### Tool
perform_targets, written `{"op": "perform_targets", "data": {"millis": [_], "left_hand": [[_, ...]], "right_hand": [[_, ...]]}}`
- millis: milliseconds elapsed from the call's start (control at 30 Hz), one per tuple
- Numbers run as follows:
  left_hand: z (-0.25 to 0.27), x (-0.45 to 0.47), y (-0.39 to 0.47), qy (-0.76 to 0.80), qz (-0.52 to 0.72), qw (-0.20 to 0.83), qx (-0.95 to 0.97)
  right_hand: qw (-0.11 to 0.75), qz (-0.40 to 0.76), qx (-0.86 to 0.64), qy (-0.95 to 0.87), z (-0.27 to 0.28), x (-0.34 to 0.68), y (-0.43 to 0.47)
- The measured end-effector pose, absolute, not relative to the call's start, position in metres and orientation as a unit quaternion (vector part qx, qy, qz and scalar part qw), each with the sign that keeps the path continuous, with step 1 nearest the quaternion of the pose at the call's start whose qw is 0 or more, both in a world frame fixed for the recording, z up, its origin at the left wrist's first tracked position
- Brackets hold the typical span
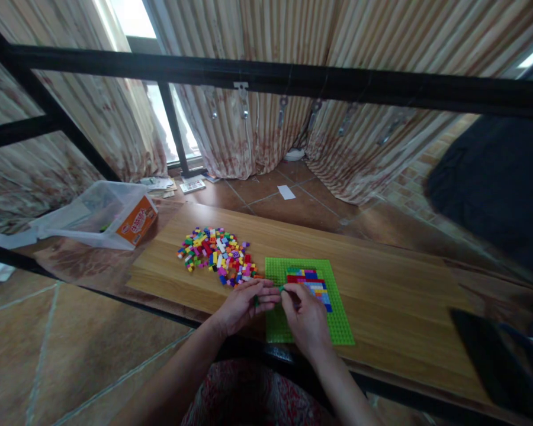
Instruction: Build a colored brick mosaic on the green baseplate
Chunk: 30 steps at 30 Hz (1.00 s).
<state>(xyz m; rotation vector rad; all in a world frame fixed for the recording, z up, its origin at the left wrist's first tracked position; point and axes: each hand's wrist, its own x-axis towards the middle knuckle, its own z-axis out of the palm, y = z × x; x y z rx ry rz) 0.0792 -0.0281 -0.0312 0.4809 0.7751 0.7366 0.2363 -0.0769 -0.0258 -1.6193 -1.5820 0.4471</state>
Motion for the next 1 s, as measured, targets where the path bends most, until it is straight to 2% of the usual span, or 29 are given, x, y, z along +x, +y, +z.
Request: {"op": "perform_targets", "data": {"millis": [300,600,1000], "left_hand": [[-0.032,0.081,-0.027,0.385,0.338,0.829,0.226],[-0.028,0.08,-0.029,0.388,0.351,0.827,0.208],[-0.032,0.078,-0.029,0.387,0.357,0.827,0.199]], "right_hand": [[0.352,0.153,-0.614,-0.69,-0.031,0.236,-0.073],[0.356,0.172,-0.6,-0.695,-0.031,0.233,-0.076],[0.32,0.043,-0.645,-0.693,-0.036,0.219,-0.077]]}}
